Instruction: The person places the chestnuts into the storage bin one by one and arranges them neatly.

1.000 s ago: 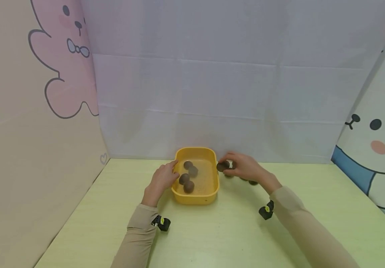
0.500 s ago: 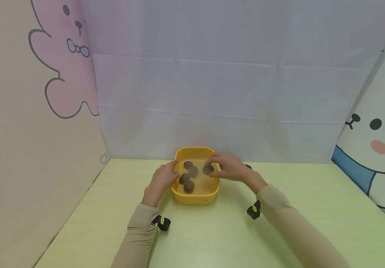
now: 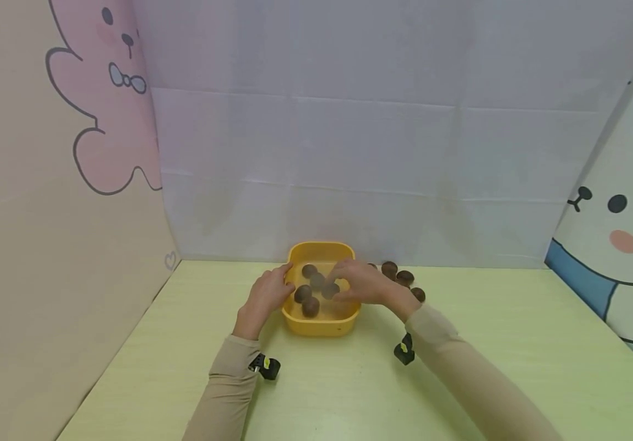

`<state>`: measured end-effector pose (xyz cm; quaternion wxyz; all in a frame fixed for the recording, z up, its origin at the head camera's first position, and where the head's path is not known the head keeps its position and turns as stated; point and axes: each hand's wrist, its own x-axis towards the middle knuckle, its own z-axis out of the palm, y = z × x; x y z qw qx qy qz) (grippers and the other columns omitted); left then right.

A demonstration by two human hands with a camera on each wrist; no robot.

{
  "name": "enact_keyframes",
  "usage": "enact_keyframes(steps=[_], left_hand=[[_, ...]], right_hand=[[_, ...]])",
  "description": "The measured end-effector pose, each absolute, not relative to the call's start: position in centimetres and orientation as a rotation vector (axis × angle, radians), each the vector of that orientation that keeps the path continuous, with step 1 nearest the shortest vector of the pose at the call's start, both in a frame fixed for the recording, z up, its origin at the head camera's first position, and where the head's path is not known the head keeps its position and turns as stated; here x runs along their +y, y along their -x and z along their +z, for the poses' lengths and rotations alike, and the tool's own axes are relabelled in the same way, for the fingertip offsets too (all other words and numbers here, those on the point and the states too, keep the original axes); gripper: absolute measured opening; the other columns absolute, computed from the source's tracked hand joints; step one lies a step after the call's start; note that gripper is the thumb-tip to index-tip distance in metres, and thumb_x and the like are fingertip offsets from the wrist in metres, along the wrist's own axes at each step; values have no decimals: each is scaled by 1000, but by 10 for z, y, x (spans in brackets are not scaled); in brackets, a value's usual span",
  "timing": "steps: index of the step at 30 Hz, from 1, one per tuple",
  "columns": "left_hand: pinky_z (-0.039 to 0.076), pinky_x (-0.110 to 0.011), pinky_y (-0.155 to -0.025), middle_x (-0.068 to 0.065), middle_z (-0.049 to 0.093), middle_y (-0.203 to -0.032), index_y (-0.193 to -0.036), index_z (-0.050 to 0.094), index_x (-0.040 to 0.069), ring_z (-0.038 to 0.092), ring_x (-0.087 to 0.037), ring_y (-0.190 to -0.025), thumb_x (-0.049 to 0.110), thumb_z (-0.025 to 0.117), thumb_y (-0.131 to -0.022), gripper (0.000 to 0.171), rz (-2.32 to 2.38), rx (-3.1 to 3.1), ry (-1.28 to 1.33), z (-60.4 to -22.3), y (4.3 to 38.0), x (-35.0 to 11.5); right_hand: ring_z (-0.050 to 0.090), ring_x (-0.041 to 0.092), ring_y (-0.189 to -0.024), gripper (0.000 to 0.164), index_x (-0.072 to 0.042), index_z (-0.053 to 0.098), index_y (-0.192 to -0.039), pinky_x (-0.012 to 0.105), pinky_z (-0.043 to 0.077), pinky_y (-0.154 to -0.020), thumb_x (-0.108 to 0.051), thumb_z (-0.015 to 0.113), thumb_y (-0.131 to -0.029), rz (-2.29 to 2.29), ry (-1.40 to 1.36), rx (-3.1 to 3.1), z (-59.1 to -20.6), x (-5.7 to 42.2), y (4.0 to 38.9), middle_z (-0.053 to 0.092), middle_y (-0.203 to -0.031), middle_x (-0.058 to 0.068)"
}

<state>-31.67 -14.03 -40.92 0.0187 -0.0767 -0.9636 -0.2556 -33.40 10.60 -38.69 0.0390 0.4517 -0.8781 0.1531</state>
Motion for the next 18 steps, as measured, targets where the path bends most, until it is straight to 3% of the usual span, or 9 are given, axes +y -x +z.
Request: enact_keyframes(steps=[11,18], left_hand=[[31,-25,-47,-3,45,-65,-149,47,11,37,-13,-50,16,56,-92,58,-750,-2985,242,-410,317,-140],[31,-25,-48,-1,44,-63,-149,47,8,38,-13,-50,16,56,-92,58,-764,-2985,253,-410,317,-139]], right_hand=[[57,14,-92,19,-27,78,-98,38,40,-94,-23,74,-81,390,-1364,-2836,-397,91,333,71,-95,-14],[54,18,-100,22,-29,77,-103,42,41,-89,-25,73,-82,317,-1286,-2947,-397,87,330,70,-100,-14]])
